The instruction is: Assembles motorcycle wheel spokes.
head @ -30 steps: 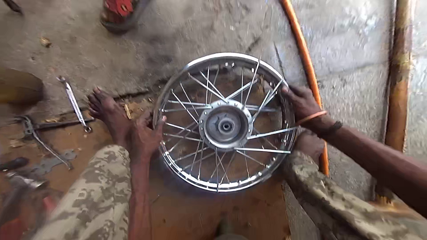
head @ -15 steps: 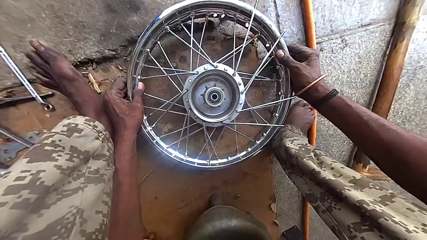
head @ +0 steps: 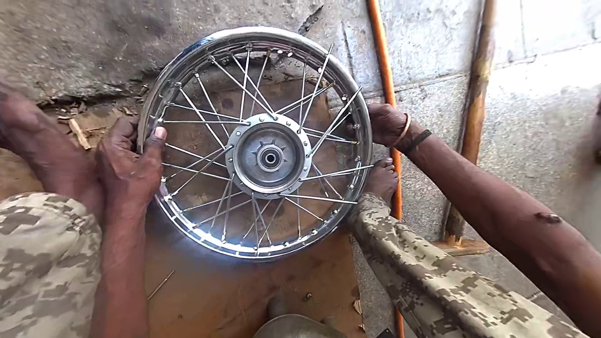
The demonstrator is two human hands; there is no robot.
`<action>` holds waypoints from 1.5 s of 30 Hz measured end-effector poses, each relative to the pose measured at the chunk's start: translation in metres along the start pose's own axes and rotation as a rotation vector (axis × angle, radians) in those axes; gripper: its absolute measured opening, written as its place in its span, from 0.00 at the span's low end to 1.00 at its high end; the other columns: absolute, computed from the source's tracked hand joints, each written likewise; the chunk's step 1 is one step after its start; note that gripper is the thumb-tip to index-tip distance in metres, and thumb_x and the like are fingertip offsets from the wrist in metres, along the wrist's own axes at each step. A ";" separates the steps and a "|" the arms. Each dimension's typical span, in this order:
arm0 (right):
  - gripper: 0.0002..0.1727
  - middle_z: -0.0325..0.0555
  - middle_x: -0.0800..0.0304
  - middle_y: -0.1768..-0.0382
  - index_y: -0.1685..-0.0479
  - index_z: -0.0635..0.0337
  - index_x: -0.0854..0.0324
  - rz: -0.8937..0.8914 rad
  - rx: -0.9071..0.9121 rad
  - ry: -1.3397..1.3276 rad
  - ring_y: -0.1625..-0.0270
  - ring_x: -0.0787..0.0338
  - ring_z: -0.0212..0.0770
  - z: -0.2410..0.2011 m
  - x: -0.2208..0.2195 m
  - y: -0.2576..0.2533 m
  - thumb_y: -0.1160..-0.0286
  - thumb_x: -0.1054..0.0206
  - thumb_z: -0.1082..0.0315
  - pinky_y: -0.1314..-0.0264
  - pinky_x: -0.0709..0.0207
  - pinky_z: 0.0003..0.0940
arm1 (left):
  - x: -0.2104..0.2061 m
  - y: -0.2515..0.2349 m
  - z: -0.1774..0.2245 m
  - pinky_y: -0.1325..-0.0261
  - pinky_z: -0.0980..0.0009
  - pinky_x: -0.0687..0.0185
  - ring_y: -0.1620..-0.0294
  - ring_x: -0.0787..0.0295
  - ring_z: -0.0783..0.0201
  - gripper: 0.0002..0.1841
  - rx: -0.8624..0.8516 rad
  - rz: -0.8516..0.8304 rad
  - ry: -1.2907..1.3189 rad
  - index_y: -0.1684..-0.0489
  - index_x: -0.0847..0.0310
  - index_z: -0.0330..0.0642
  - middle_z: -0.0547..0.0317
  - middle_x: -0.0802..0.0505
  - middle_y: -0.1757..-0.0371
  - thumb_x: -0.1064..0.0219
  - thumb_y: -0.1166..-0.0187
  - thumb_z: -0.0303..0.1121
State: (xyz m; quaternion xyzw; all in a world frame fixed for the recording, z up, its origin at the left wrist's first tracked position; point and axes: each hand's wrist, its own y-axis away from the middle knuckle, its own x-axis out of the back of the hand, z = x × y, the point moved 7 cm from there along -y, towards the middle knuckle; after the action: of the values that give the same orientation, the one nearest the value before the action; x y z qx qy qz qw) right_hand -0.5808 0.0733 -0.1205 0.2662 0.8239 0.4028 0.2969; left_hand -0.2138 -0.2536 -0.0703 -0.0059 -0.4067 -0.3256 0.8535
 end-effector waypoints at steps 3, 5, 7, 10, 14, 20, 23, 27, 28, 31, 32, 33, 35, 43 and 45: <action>0.22 0.41 0.11 0.71 0.63 0.53 0.19 -0.005 -0.124 -0.065 0.69 0.10 0.34 0.002 0.004 -0.001 0.10 0.60 0.63 0.60 0.14 0.29 | -0.005 -0.007 0.004 0.51 0.57 0.16 0.62 0.13 0.63 0.19 -0.016 -0.011 0.041 0.39 0.22 0.40 0.50 0.11 0.56 0.37 0.13 0.47; 0.22 0.41 0.10 0.73 0.66 0.53 0.20 0.009 -0.167 -0.073 0.72 0.10 0.33 -0.001 0.000 0.004 0.11 0.60 0.64 0.65 0.14 0.26 | -0.009 -0.010 0.004 0.48 0.57 0.14 0.59 0.11 0.63 0.19 -0.031 -0.018 0.068 0.37 0.21 0.39 0.49 0.10 0.53 0.36 0.13 0.45; 0.22 0.40 0.09 0.73 0.66 0.50 0.19 -0.051 -0.152 -0.049 0.71 0.09 0.33 0.002 0.000 0.008 0.12 0.60 0.64 0.64 0.14 0.27 | -0.010 -0.012 0.006 0.48 0.56 0.15 0.59 0.12 0.62 0.18 -0.038 -0.022 0.081 0.37 0.21 0.39 0.48 0.10 0.54 0.36 0.14 0.43; 0.21 0.40 0.07 0.67 0.60 0.48 0.17 -0.180 -0.073 -0.034 0.65 0.07 0.34 0.014 0.003 0.007 0.12 0.59 0.61 0.58 0.12 0.29 | -0.002 -0.015 0.016 0.53 0.54 0.18 0.64 0.15 0.60 0.16 -0.063 0.011 0.034 0.41 0.19 0.36 0.46 0.11 0.60 0.34 0.14 0.41; 0.21 0.35 0.08 0.66 0.59 0.45 0.17 -0.145 0.005 0.031 0.63 0.09 0.30 0.016 0.001 0.014 0.10 0.59 0.60 0.57 0.14 0.26 | -0.003 -0.016 0.022 0.51 0.47 0.18 0.62 0.13 0.53 0.16 -0.102 0.012 0.005 0.43 0.18 0.32 0.40 0.11 0.58 0.35 0.14 0.38; 0.21 0.34 0.10 0.64 0.59 0.43 0.17 -0.178 -0.015 0.050 0.61 0.11 0.30 0.019 0.004 0.010 0.11 0.59 0.59 0.54 0.14 0.27 | 0.002 -0.002 0.021 0.49 0.57 0.17 0.59 0.13 0.61 0.16 -0.074 -0.009 -0.021 0.41 0.18 0.41 0.49 0.10 0.54 0.38 0.12 0.44; 0.22 0.33 0.11 0.69 0.65 0.43 0.18 -0.086 -0.088 0.056 0.66 0.11 0.27 0.015 0.008 0.010 0.12 0.61 0.63 0.59 0.15 0.23 | 0.006 0.009 0.042 0.48 0.69 0.19 0.57 0.14 0.70 0.15 -0.049 -0.022 0.004 0.37 0.20 0.42 0.54 0.10 0.51 0.38 0.11 0.41; 0.22 0.34 0.14 0.73 0.67 0.46 0.20 0.020 -0.138 -0.008 0.70 0.13 0.28 0.014 0.013 0.009 0.12 0.61 0.63 0.64 0.17 0.22 | -0.007 -0.022 0.011 0.54 0.76 0.17 0.63 0.14 0.77 0.16 -0.100 0.035 0.115 0.42 0.16 0.40 0.59 0.09 0.57 0.31 0.17 0.42; 0.22 0.34 0.14 0.74 0.67 0.47 0.20 0.040 -0.145 -0.018 0.71 0.13 0.27 0.014 0.012 0.010 0.12 0.61 0.63 0.65 0.17 0.22 | -0.006 -0.020 0.013 0.54 0.76 0.17 0.63 0.14 0.77 0.16 -0.095 0.035 0.117 0.42 0.16 0.41 0.60 0.09 0.57 0.31 0.17 0.42; 0.22 0.34 0.13 0.74 0.68 0.47 0.20 0.058 -0.164 -0.044 0.71 0.13 0.27 0.012 0.007 0.015 0.11 0.61 0.64 0.65 0.16 0.21 | 0.004 0.007 0.040 0.52 0.77 0.20 0.61 0.16 0.77 0.14 -0.059 -0.017 0.086 0.38 0.19 0.43 0.60 0.10 0.54 0.34 0.14 0.38; 0.22 0.35 0.13 0.74 0.68 0.48 0.20 0.059 -0.164 -0.038 0.71 0.12 0.28 0.012 0.007 0.015 0.11 0.61 0.64 0.64 0.16 0.21 | 0.004 0.009 0.040 0.53 0.78 0.20 0.62 0.16 0.77 0.13 -0.061 -0.016 0.095 0.38 0.19 0.44 0.60 0.10 0.54 0.34 0.14 0.38; 0.22 0.35 0.13 0.74 0.69 0.48 0.20 0.060 -0.162 -0.029 0.71 0.12 0.28 0.012 0.006 0.015 0.11 0.61 0.64 0.65 0.16 0.21 | 0.002 0.008 0.035 0.53 0.79 0.19 0.61 0.15 0.77 0.14 -0.072 -0.002 0.104 0.37 0.19 0.44 0.61 0.10 0.53 0.33 0.15 0.38; 0.23 0.35 0.12 0.73 0.69 0.47 0.19 0.016 -0.158 -0.021 0.70 0.12 0.28 0.012 0.008 0.013 0.12 0.61 0.64 0.63 0.16 0.22 | 0.002 0.009 0.025 0.41 0.74 0.16 0.47 0.10 0.73 0.19 -0.069 0.070 0.060 0.30 0.21 0.45 0.57 0.08 0.41 0.32 0.15 0.39; 0.22 0.33 0.14 0.74 0.69 0.47 0.20 0.001 -0.166 -0.020 0.70 0.13 0.27 0.010 0.004 0.013 0.10 0.60 0.62 0.63 0.17 0.21 | -0.042 0.159 0.063 0.65 0.70 0.09 0.66 0.08 0.72 0.14 -0.059 -0.163 0.019 0.44 0.11 0.43 0.62 0.05 0.56 0.28 0.21 0.40; 0.22 0.33 0.15 0.74 0.67 0.47 0.21 0.019 -0.172 -0.008 0.71 0.14 0.26 0.009 0.000 0.015 0.08 0.61 0.61 0.65 0.17 0.20 | -0.067 0.177 0.053 0.69 0.76 0.10 0.71 0.09 0.77 0.10 0.046 -0.280 0.122 0.50 0.08 0.49 0.70 0.04 0.63 0.26 0.21 0.40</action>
State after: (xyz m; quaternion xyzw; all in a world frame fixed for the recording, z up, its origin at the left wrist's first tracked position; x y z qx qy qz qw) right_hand -0.5713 0.0859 -0.1129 0.2489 0.7826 0.4737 0.3181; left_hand -0.1818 -0.0630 -0.0367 0.0904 -0.3584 -0.4319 0.8227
